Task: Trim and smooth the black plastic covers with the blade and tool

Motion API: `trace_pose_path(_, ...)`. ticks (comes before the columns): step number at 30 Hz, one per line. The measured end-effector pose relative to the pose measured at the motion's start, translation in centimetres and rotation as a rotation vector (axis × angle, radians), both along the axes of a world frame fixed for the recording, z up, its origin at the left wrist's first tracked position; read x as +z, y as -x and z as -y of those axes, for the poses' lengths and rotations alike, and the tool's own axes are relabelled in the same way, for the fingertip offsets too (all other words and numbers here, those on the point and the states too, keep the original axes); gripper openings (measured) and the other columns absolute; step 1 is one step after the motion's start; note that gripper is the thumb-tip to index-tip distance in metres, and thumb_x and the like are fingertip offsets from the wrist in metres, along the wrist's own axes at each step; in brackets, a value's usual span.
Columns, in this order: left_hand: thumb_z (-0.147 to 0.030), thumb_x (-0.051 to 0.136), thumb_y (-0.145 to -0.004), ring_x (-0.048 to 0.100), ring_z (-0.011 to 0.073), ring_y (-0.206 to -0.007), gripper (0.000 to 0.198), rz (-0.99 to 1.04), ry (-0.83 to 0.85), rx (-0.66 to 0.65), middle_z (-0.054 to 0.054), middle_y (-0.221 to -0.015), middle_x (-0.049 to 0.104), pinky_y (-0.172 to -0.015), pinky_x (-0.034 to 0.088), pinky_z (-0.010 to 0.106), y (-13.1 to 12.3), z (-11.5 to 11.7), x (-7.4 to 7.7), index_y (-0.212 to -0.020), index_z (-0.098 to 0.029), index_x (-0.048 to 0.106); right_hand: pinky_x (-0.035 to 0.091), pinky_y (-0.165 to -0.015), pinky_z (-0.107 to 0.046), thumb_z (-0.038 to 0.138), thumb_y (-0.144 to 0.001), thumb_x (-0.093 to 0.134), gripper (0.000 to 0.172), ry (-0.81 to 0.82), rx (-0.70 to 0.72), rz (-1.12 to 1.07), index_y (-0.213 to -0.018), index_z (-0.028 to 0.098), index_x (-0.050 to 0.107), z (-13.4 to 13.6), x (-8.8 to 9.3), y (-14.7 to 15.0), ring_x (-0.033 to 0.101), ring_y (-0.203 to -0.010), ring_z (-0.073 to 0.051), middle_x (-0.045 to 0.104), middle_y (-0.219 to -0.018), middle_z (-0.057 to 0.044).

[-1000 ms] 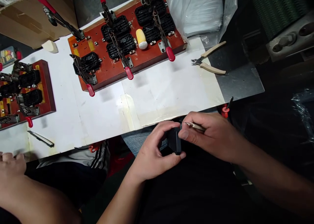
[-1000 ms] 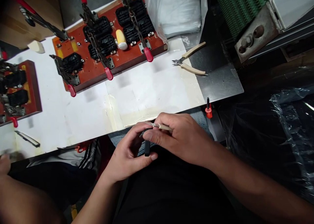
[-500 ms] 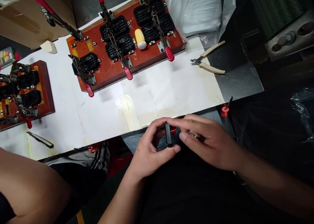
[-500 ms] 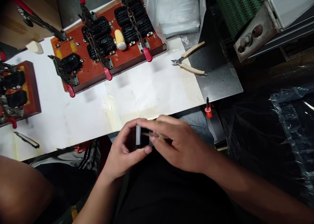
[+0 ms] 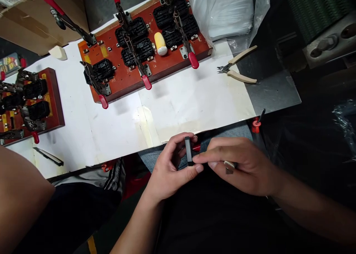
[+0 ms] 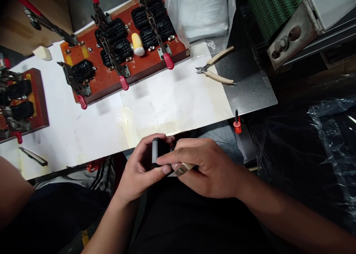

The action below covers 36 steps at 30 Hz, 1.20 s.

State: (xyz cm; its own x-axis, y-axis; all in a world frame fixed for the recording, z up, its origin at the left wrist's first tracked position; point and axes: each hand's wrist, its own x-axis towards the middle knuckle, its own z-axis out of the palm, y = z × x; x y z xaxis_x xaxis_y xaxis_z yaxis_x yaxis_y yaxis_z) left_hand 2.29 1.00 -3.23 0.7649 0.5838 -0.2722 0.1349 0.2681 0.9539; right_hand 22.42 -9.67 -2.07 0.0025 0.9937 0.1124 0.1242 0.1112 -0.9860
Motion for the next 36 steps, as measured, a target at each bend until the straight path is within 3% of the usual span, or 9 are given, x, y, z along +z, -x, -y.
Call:
trace_pose_path(11,-0.018,0.09,-0.085,0.068,0.0216,-0.132,0.065,0.05,0.035,-0.029,0.004,-0.139,0.071,-0.115,0.054,0.031,-0.1,-0.1,0.5,-0.143,-0.031,0.063,0.058,-0.092,-0.026,0.003,-0.096,0.056,0.063,0.105,-0.117,0.23,-0.155,0.026,0.058,-0.1,-1.6,0.5,0.073,-0.096,-0.012,0.078,-0.119,0.0)
trace_pose_path(17,-0.029,0.09,-0.086,0.066,0.0244,-0.132,0.069,0.083,0.152,0.06,0.007,-0.137,0.069,-0.113,0.054,0.035,-0.2,0.2,-0.1,-0.147,-0.032,0.057,0.06,-0.087,-0.029,0.026,-0.104,0.067,0.031,0.218,-0.199,0.176,-0.135,0.027,0.068,0.1,-1.8,0.1,0.072,-0.091,-0.014,0.076,-0.112,-0.001)
trace_pose_path(21,-0.054,0.07,-0.101,0.076,0.021,-0.105,0.056,0.139,0.329,0.284,0.002,-0.123,0.071,-0.094,0.065,0.039,-1.0,0.5,-0.6,-0.149,-0.042,0.045,0.059,-0.073,-0.026,0.039,-0.096,0.083,0.044,0.097,-0.049,0.082,-0.134,0.026,0.064,0.4,-2.3,0.8,0.069,-0.1,-0.017,0.064,-0.136,-0.008)
trace_pose_path(24,-0.071,0.044,-0.106,0.077,0.0229,-0.102,0.054,0.022,0.394,0.288,0.009,-0.129,0.072,-0.083,0.068,0.039,-1.1,0.6,-0.7,-0.144,-0.032,0.049,0.056,-0.073,-0.027,0.025,-0.101,0.074,0.024,0.064,-0.181,0.157,-0.124,0.026,0.067,0.3,-2.5,1.4,0.068,-0.098,-0.017,0.067,-0.128,-0.006)
trace_pose_path(26,-0.069,0.046,-0.106,0.074,0.026,-0.116,0.059,-0.086,0.213,0.291,0.014,-0.151,0.061,-0.084,0.068,0.039,-0.8,0.6,-0.7,-0.151,-0.031,0.047,0.052,-0.069,-0.026,0.025,-0.102,0.072,0.008,0.121,-0.338,0.149,-0.109,0.024,0.07,0.1,-2.2,1.5,0.064,-0.08,-0.013,0.071,-0.107,-0.002)
trace_pose_path(29,-0.044,0.08,-0.095,0.047,0.0346,-0.152,0.079,-0.231,-0.467,0.227,0.011,-0.175,0.033,-0.114,0.056,0.048,-0.4,0.3,-0.4,-0.163,-0.036,0.04,0.044,-0.058,-0.025,0.037,-0.1,0.075,0.016,0.351,-0.424,0.037,-0.097,0.023,0.07,-0.3,-1.3,1.5,0.052,-0.06,-0.011,0.062,-0.075,0.005)
trace_pose_path(31,-0.03,0.086,-0.089,0.041,0.0351,-0.157,0.086,-0.262,-0.794,0.053,0.01,-0.17,0.043,-0.129,0.039,0.055,-0.2,-0.2,-0.3,-0.164,-0.035,0.042,0.041,-0.055,-0.024,0.041,-0.099,0.075,0.021,0.45,-0.365,-0.028,-0.093,0.022,0.068,-0.5,-0.9,1.4,0.051,-0.058,-0.011,0.057,-0.067,0.006)
trace_pose_path(33,-0.027,0.082,-0.092,0.054,0.0318,-0.147,0.076,-0.264,-0.81,-0.08,0.009,-0.156,0.06,-0.131,0.037,0.056,0.0,-0.7,-0.1,-0.16,-0.034,0.049,0.043,-0.055,-0.024,0.044,-0.1,0.074,0.023,0.465,-0.248,-0.049,-0.097,0.022,0.069,-0.5,-0.7,1.1,0.052,-0.059,-0.011,0.06,-0.072,0.005)
trace_pose_path(36,-0.029,0.083,-0.093,0.059,0.0292,-0.143,0.074,-0.263,-0.544,-0.062,0.007,-0.154,0.062,-0.126,0.046,0.049,0.4,-1.3,0.0,-0.159,-0.035,0.051,0.056,-0.077,-0.03,0.055,-0.107,0.063,0.049,0.407,-0.061,-0.01,-0.145,0.024,0.061,-0.1,-1.0,0.2,0.067,-0.085,-0.016,0.072,-0.114,-0.004)
